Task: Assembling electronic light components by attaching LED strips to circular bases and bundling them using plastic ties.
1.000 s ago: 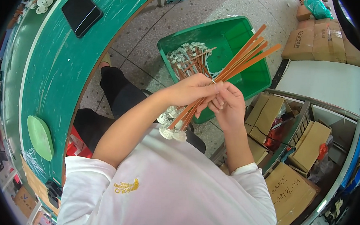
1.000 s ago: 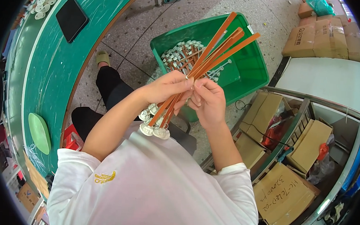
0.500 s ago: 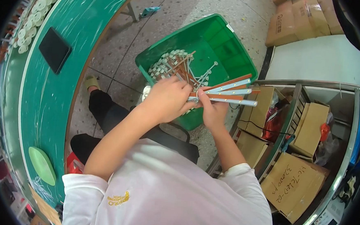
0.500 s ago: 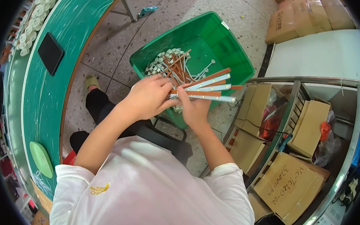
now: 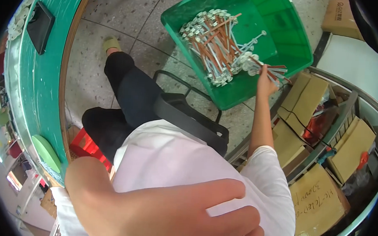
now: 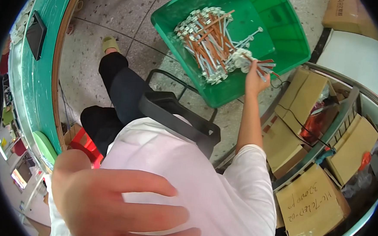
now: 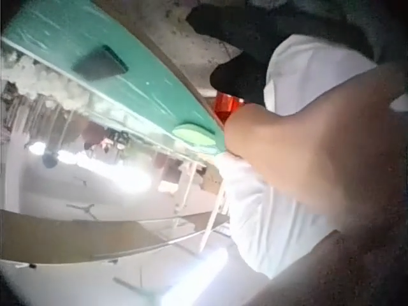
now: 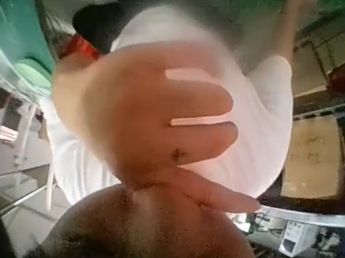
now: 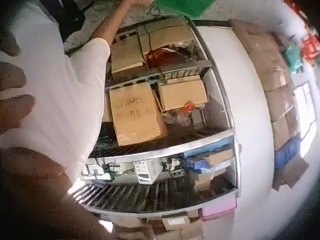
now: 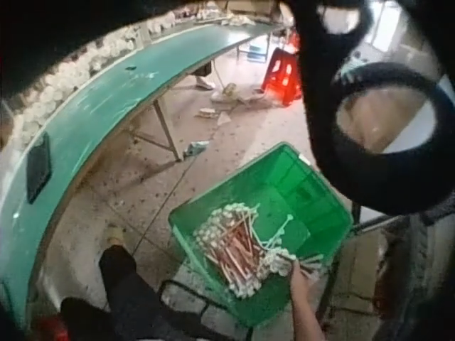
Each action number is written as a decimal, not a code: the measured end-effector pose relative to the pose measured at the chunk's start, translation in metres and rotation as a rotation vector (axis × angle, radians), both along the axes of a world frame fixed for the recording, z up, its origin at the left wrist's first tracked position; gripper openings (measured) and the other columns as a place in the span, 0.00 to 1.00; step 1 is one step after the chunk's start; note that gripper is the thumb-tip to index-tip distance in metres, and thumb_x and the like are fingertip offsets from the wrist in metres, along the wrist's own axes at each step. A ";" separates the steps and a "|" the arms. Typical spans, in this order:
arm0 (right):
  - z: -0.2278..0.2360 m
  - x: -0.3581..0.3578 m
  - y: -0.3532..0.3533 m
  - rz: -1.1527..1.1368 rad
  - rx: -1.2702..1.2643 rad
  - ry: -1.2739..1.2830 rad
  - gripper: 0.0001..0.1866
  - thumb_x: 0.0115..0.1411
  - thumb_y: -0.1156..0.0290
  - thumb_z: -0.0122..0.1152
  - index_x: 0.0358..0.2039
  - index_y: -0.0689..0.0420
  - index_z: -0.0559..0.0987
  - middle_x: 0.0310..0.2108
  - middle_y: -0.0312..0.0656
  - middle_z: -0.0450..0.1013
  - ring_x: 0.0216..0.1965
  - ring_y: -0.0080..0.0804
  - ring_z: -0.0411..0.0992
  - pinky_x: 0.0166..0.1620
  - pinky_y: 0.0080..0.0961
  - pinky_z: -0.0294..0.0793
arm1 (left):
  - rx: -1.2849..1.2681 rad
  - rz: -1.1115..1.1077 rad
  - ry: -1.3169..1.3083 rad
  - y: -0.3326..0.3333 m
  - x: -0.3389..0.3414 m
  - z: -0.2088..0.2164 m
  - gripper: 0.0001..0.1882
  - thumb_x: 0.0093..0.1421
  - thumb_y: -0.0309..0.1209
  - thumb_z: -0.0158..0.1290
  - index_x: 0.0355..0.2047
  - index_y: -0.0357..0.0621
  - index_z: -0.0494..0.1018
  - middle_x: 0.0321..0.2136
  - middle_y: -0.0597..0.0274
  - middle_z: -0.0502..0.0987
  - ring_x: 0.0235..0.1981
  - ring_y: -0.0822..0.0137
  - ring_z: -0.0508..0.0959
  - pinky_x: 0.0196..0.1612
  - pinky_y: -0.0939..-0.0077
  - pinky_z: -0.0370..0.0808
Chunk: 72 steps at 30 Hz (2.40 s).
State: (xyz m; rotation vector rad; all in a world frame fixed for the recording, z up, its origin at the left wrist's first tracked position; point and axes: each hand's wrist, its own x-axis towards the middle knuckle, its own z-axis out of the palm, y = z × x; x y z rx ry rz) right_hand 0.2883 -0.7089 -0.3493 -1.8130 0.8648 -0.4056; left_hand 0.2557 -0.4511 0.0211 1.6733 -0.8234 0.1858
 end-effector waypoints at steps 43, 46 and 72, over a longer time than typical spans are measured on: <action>-0.149 0.157 -0.133 -0.422 -0.261 0.170 0.15 0.54 0.69 0.71 0.34 0.68 0.78 0.29 0.45 0.80 0.28 0.30 0.78 0.31 0.26 0.78 | 1.484 0.018 -0.152 0.188 0.134 -0.044 0.10 0.41 0.34 0.57 0.24 0.43 0.77 0.34 0.67 0.81 0.44 0.61 0.70 0.64 0.24 0.49; -0.114 0.150 -0.082 -0.108 -0.308 -0.021 0.11 0.57 0.70 0.68 0.36 0.63 0.80 0.31 0.43 0.79 0.26 0.25 0.77 0.26 0.23 0.76 | 1.443 -0.011 -0.125 0.181 0.138 -0.039 0.10 0.41 0.34 0.58 0.24 0.43 0.77 0.33 0.67 0.81 0.41 0.61 0.71 0.64 0.24 0.49; -0.136 0.067 0.131 0.467 0.924 1.121 0.28 0.59 0.48 0.62 0.40 0.67 0.77 0.37 0.54 0.77 0.36 0.40 0.77 0.40 0.28 0.80 | 1.173 0.201 -0.101 0.184 0.135 -0.056 0.08 0.41 0.36 0.59 0.18 0.45 0.78 0.28 0.69 0.83 0.40 0.67 0.77 0.64 0.30 0.53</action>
